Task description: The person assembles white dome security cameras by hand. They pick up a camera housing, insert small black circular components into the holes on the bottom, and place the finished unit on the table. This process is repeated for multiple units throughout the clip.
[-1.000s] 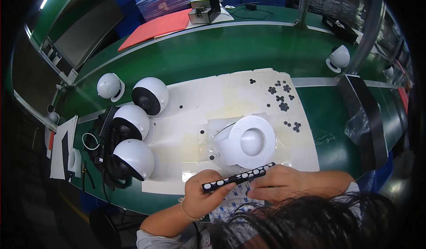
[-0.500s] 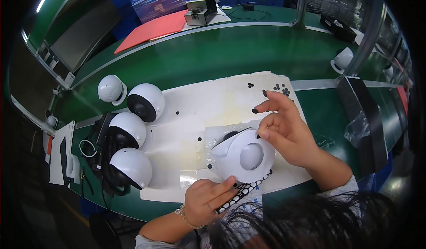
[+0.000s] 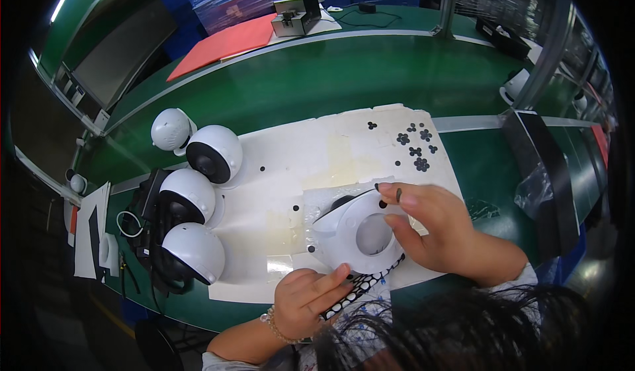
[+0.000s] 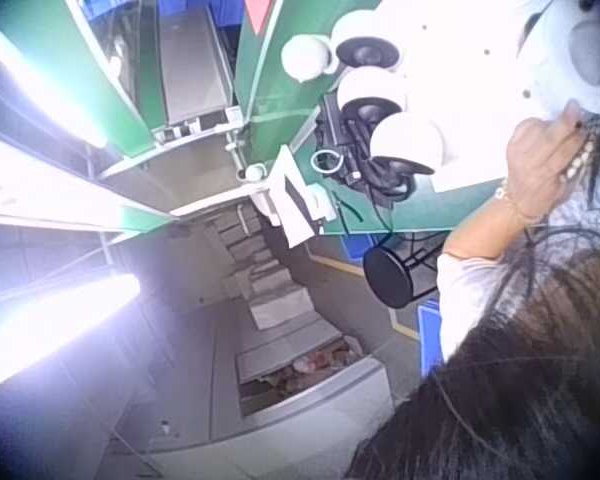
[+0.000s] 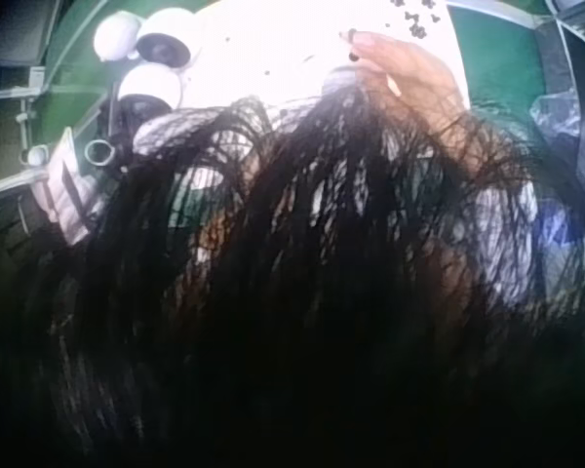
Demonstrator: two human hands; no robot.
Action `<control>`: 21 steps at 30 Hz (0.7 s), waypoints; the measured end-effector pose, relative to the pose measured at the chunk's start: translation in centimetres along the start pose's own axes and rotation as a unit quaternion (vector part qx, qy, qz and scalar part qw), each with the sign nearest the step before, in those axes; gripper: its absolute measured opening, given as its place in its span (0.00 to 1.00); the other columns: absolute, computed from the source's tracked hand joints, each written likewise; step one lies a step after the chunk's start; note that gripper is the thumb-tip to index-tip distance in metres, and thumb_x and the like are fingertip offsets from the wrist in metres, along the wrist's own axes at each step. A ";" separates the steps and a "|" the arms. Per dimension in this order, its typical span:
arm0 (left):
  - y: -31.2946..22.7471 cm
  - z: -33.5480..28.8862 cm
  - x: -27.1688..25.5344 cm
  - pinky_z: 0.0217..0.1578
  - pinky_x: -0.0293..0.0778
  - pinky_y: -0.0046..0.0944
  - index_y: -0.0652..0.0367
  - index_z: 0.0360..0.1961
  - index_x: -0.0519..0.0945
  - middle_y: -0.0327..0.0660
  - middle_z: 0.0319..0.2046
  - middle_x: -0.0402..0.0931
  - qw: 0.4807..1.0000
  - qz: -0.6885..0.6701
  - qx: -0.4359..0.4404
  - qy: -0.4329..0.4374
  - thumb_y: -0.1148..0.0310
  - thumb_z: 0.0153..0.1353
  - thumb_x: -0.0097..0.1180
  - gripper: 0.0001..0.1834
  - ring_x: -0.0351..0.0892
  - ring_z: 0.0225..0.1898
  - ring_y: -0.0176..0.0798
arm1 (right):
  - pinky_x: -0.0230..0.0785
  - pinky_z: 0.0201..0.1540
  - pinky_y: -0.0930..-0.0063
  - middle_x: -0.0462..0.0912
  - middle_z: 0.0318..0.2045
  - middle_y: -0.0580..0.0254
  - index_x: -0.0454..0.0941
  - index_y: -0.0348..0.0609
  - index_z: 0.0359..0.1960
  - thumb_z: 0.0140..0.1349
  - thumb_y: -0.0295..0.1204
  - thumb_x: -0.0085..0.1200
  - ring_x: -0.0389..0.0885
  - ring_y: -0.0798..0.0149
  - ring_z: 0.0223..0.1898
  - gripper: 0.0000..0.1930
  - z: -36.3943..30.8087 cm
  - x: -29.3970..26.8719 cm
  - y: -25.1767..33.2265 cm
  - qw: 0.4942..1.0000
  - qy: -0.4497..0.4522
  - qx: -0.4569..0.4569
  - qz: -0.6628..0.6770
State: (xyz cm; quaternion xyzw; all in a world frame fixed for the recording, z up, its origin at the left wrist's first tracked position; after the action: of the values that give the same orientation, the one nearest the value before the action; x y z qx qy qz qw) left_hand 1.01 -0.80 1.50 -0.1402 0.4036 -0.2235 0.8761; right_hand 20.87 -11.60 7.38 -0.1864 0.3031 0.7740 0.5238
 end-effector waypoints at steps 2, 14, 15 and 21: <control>0.0 0.0 0.0 0.27 0.68 0.34 0.61 0.34 0.79 0.44 0.50 0.71 1.000 -0.003 0.004 -0.008 0.72 0.31 0.61 0.21 0.73 0.23 0.37 | 0.64 0.42 0.68 0.78 0.36 0.60 0.63 0.41 0.52 0.50 0.19 0.52 0.75 0.57 0.36 0.25 0.2 0.1 0.0 0.999 -0.031 -0.009 0.022; -0.2 0.1 -0.4 0.29 0.70 0.34 0.62 0.37 0.77 0.45 0.50 0.71 1.000 -0.015 -0.006 0.018 0.68 0.36 0.57 0.22 0.76 0.28 0.39 | 0.60 0.50 0.66 0.75 0.29 0.62 0.59 0.38 0.50 0.54 0.16 0.47 0.72 0.63 0.38 0.21 1.0 2.5 0.3 0.963 0.086 0.116 0.228; -0.2 0.1 -0.4 0.29 0.70 0.34 0.62 0.37 0.77 0.45 0.50 0.71 1.000 -0.017 -0.005 0.018 0.68 0.36 0.57 0.22 0.76 0.28 0.38 | 0.58 0.50 0.64 0.75 0.30 0.63 0.62 0.38 0.49 0.52 0.17 0.48 0.72 0.60 0.39 0.20 0.9 2.8 0.3 0.959 0.073 0.129 0.240; -0.2 0.1 -0.3 0.29 0.70 0.34 0.62 0.36 0.78 0.45 0.50 0.71 1.000 -0.008 0.003 0.012 0.70 0.35 0.56 0.21 0.76 0.28 0.38 | 0.56 0.49 0.63 0.77 0.32 0.64 0.70 0.42 0.44 0.49 0.22 0.52 0.71 0.59 0.43 0.17 1.4 2.1 1.1 0.994 0.074 0.043 0.060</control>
State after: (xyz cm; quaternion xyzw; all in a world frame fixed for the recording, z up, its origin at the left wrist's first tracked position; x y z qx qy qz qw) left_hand 0.87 -0.82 1.87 -0.1378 0.4119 -0.2330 0.8701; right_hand 19.05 -9.49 7.47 -0.2019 0.3851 0.7743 0.4598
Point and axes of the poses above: each hand's wrist, its own z-axis towards the middle knuckle, its own x-axis out of the palm, y = z × x, the point moved 1 cm from there along z, towards the middle knuckle
